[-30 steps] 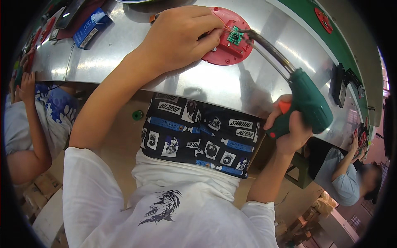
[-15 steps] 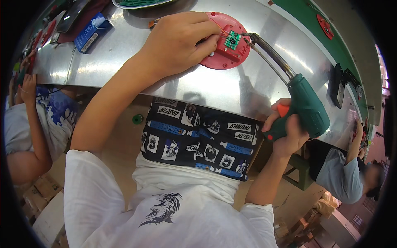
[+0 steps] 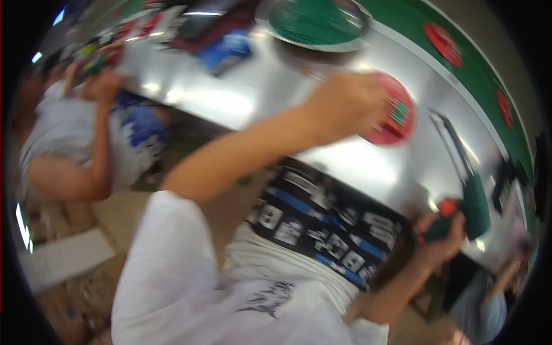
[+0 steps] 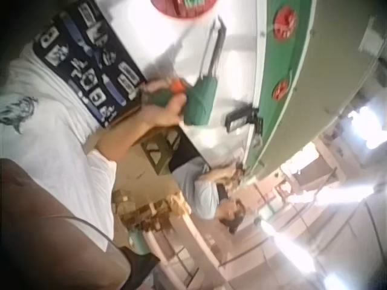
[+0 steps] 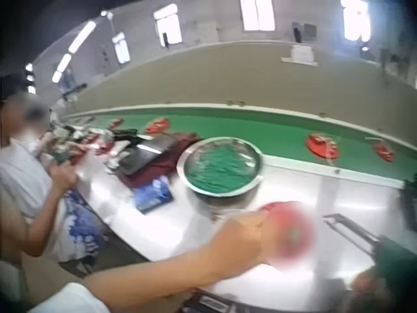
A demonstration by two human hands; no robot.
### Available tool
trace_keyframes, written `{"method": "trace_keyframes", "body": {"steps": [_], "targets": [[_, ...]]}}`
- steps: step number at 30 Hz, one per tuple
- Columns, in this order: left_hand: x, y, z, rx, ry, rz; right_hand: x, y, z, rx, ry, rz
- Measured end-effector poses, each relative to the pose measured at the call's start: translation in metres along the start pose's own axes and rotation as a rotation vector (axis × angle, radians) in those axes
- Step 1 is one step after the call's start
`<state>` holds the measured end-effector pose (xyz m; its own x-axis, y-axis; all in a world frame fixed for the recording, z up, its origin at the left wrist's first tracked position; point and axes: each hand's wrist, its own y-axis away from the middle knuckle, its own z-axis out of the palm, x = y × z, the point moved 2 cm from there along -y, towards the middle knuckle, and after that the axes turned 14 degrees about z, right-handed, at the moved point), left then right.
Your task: Soldering electronic components and wires onto circular red PCBs at a factory assembly line.
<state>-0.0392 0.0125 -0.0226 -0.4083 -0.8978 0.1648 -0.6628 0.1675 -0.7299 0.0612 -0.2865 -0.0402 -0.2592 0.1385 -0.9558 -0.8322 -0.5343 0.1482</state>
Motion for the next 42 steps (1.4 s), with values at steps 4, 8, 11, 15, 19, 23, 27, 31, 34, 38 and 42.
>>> {"method": "trace_keyframes", "body": {"steps": [4,8,11,15,19,23,27,31,34,38,42], "targets": [[0.008,-0.005,0.009,0.051,-0.105,0.006,-0.011,0.006,-0.003,0.292,0.017,0.055],[0.014,-0.002,0.009,0.112,-0.107,-0.008,-0.032,0.011,0.027,0.209,0.131,0.081],[0.015,-0.004,-0.007,0.188,-0.144,-0.011,-0.039,0.012,0.055,0.329,0.091,0.049],[0.013,-0.012,-0.019,0.507,-0.142,-0.035,-0.038,0.012,0.054,0.306,0.075,0.019],[0.010,-0.012,-0.024,0.544,-0.167,0.031,-0.037,0.009,0.054,0.232,0.098,0.006],[0.015,-0.016,-0.016,0.412,-0.111,0.101,-0.035,0.012,0.042,0.229,0.088,0.027],[0.015,-0.018,-0.014,0.349,-0.084,0.108,-0.008,0.007,-0.006,0.193,0.022,0.007],[0.016,-0.015,-0.027,0.246,-0.112,0.120,0.006,0.004,0.005,-0.063,0.041,-0.169],[0.015,-0.014,-0.029,0.186,-0.064,0.081,0.002,0.011,0.021,-0.100,0.150,-0.165],[0.017,-0.016,-0.017,0.186,0.009,0.035,-0.003,0.014,0.018,-0.167,0.128,-0.187],[0.017,-0.015,-0.008,0.127,0.005,0.082,-0.005,0.015,0.023,-0.233,0.105,-0.169]]}}
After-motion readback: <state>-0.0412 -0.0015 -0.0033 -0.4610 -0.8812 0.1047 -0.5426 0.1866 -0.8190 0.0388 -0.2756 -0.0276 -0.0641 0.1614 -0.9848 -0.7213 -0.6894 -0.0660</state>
